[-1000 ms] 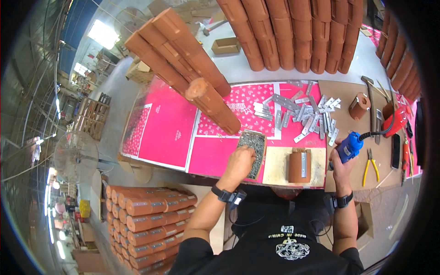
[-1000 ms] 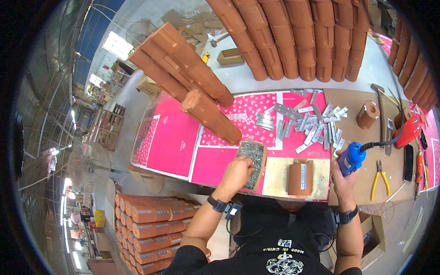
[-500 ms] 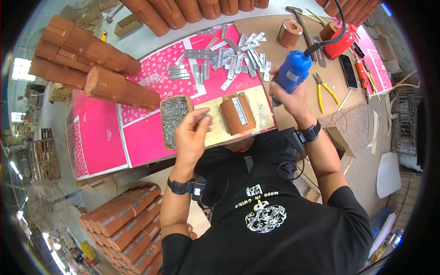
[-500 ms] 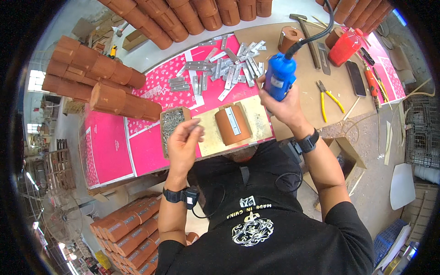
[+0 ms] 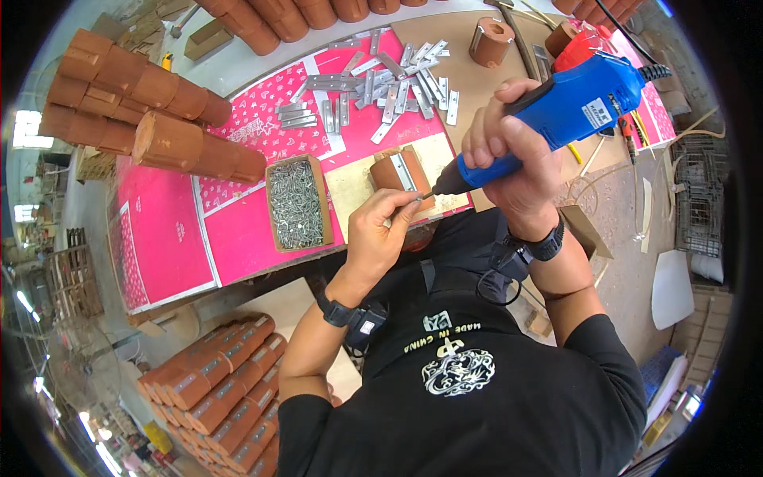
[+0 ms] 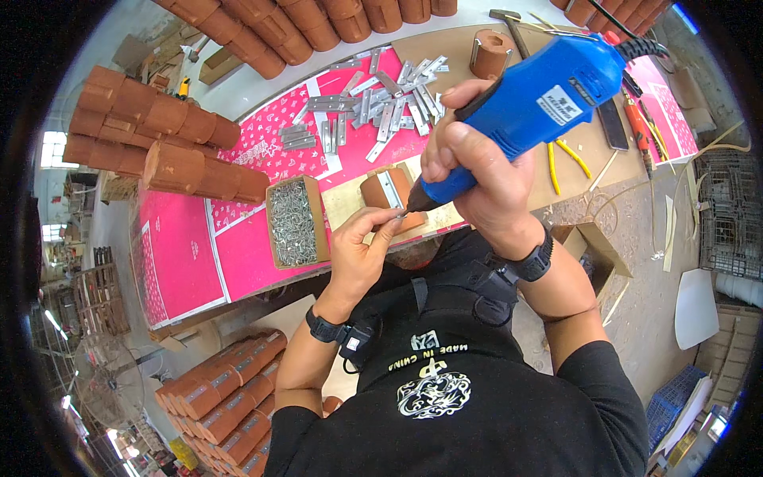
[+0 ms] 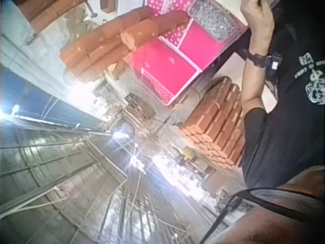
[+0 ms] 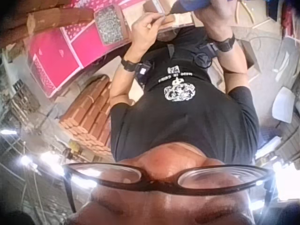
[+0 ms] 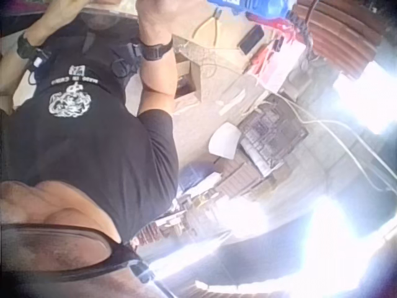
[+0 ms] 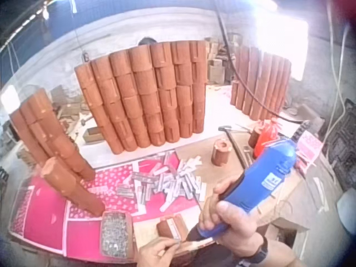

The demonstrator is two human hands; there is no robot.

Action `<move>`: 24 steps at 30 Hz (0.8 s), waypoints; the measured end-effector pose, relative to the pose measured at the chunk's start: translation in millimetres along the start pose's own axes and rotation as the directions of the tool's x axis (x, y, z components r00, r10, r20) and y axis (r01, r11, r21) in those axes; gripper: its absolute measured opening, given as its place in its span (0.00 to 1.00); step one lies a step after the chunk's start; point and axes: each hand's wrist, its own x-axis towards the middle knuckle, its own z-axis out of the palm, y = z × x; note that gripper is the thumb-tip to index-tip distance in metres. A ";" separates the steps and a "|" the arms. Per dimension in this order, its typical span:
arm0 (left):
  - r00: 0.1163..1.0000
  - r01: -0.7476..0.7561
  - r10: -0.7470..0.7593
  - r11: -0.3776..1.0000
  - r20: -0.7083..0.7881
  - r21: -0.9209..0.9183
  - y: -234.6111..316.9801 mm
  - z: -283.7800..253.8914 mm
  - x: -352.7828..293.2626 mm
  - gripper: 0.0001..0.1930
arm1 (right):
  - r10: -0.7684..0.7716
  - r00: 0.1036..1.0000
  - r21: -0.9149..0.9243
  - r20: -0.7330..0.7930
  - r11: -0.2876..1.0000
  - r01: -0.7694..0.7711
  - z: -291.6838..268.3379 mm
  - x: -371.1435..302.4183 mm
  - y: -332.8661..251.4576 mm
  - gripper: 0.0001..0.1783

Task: Attaching metal brackets to cylindrical wooden blocks using an electric screwdriver.

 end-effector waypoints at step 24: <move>0.979 -0.056 0.113 0.948 -0.167 0.313 -20.0 11.6 16.6 0.07 | 0.004 0.996 -0.088 0.093 0.996 0.005 -4.5 2.7 44.2 0.15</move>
